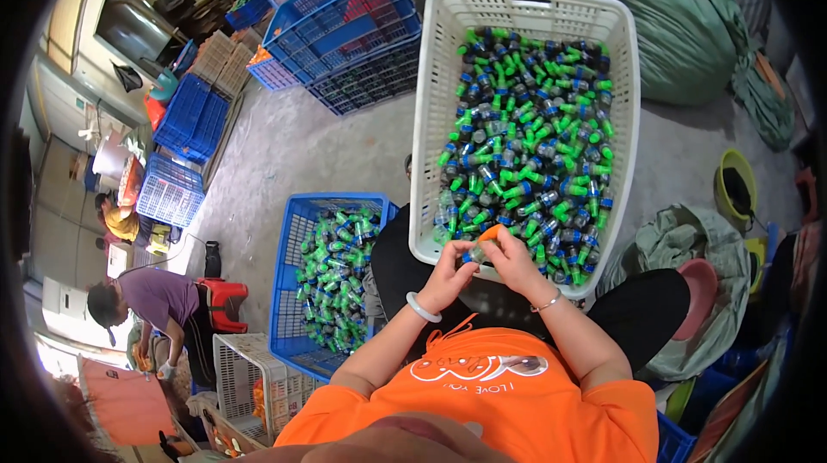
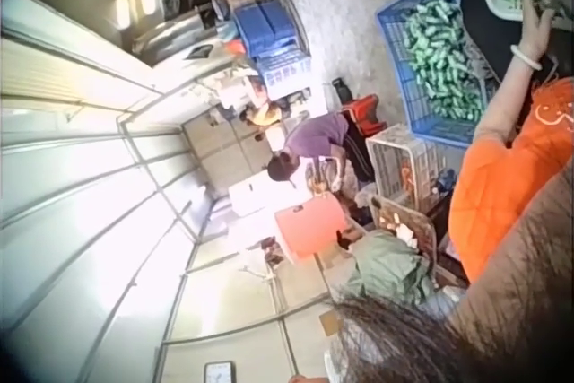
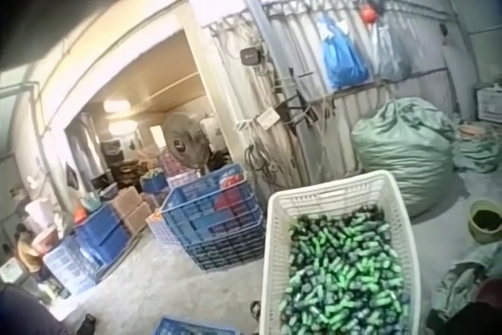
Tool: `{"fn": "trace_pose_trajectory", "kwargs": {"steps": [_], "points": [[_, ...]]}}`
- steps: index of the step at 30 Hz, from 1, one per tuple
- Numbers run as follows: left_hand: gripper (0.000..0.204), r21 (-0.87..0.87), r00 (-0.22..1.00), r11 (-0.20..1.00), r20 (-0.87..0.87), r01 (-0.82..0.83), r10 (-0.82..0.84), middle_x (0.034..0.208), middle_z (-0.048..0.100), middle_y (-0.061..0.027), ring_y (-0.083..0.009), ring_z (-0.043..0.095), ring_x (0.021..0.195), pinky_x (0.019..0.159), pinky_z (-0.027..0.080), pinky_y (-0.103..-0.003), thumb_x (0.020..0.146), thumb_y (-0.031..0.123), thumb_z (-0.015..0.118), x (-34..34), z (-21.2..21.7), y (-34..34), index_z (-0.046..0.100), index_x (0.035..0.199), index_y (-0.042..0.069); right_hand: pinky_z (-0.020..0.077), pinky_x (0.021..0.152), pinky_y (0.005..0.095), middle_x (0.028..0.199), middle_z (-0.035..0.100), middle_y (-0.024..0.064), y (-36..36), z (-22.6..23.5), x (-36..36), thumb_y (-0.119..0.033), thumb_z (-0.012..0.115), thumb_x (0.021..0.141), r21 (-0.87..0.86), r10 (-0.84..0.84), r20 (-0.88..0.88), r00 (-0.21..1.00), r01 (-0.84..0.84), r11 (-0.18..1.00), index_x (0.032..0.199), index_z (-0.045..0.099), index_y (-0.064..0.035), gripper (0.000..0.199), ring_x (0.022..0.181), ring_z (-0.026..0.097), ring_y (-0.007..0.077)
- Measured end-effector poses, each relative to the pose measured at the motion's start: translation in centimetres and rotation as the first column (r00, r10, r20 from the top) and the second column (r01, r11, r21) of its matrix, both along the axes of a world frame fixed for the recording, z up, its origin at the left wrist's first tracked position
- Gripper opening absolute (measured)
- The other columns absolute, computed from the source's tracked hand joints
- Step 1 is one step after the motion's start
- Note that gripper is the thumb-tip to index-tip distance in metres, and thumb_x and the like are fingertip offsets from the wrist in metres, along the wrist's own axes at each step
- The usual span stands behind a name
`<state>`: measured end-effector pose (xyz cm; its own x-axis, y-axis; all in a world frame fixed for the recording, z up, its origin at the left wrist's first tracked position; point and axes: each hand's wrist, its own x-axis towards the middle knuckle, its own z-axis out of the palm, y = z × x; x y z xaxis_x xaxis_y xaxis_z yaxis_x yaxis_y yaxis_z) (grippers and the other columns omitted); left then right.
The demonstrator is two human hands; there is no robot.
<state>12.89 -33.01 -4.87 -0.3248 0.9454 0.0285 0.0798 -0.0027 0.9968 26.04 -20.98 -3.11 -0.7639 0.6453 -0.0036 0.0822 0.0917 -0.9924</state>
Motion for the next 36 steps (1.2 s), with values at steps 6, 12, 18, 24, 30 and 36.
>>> {"fn": "trace_pose_trajectory", "kwargs": {"steps": [6, 12, 18, 24, 30, 36], "points": [[0.037, 0.052, 0.885, 0.994, -0.452, -0.093, 0.106, 0.106, 0.053, -0.0065, -0.0120, 0.051, 0.083, 0.072, 0.045, -0.026, 0.088, 0.008, 0.064, 0.2, 0.3, -1.4, 0.044, 0.119, 0.005, 0.0412, 0.060, 0.0245, 0.082, 0.054, 0.0006, -1.0, 0.9, 0.7, -0.017, 0.060, 0.091, -0.065, 0.126, -0.002, 0.992, -0.126, 0.990, 0.105, 0.055, -0.0043, 0.020, 0.069, 0.050, 0.0085], [0.036, -0.155, 0.947, 0.954, 0.241, 0.255, -0.214, 0.105, 0.053, -0.0034, -0.0091, 0.051, 0.086, 0.073, 0.045, -0.024, 0.088, 0.008, 0.063, -2.9, 1.4, -3.1, 0.044, 0.119, 0.005, 0.0474, 0.064, 0.0360, 0.086, 0.056, 0.0114, -0.2, 2.8, 0.6, -0.026, 0.070, 0.082, 0.569, 0.280, 0.066, 0.958, -0.267, 0.778, 0.096, 0.055, -0.0033, 0.030, 0.071, 0.058, 0.0274], [0.038, -0.212, 0.908, 0.906, 0.294, 0.366, -0.298, 0.113, 0.051, -0.0064, -0.0123, 0.050, 0.105, 0.092, 0.043, -0.028, 0.089, 0.009, 0.063, -3.3, 3.0, -5.1, 0.041, 0.120, 0.003, 0.0462, 0.060, 0.0385, 0.074, 0.056, 0.0103, -0.9, 3.2, 0.3, -0.038, 0.073, 0.076, 0.672, 0.424, 0.215, 0.880, -0.448, 0.590, 0.080, 0.055, -0.0057, 0.038, 0.069, 0.059, 0.0314], [0.040, -0.195, 0.972, 0.956, 0.129, 0.218, -0.195, 0.110, 0.054, -0.0083, -0.0148, 0.053, 0.101, 0.088, 0.045, -0.029, 0.088, 0.008, 0.064, -1.6, -0.3, -7.1, 0.042, 0.121, 0.003, 0.0459, 0.059, 0.0352, 0.074, 0.055, 0.0087, -1.5, 1.0, -0.5, -0.036, 0.073, 0.077, 0.172, 0.511, 0.379, 0.771, -0.601, 0.780, 0.089, 0.059, -0.0063, 0.035, 0.066, 0.058, 0.0263], [0.040, -0.127, 0.849, 0.868, -0.314, -0.481, 0.425, 0.110, 0.056, -0.0125, -0.0206, 0.056, 0.099, 0.086, 0.046, -0.032, 0.082, 0.002, 0.066, -5.7, -1.6, -10.4, 0.048, 0.118, 0.003, 0.0476, 0.065, 0.0354, 0.090, 0.056, 0.0114, -1.0, -1.7, -5.2, -0.033, 0.070, 0.081, 0.355, 0.284, 0.251, 0.925, -0.361, 0.863, 0.110, 0.057, -0.0061, 0.041, 0.072, 0.059, 0.0235], [0.039, 0.162, 0.232, 0.738, -0.886, -0.655, 0.401, 0.104, 0.058, -0.0134, -0.0316, 0.053, 0.099, 0.089, 0.039, -0.041, 0.075, 0.001, 0.067, -9.7, -1.1, -11.0, 0.055, 0.112, 0.004, 0.0493, 0.070, 0.0418, 0.100, 0.057, 0.0158, 1.2, -7.5, -12.8, -0.028, 0.063, 0.085, 0.569, -0.070, 0.319, 0.945, -0.132, 0.812, 0.116, 0.052, -0.0032, 0.041, 0.082, 0.061, 0.0333]]}}
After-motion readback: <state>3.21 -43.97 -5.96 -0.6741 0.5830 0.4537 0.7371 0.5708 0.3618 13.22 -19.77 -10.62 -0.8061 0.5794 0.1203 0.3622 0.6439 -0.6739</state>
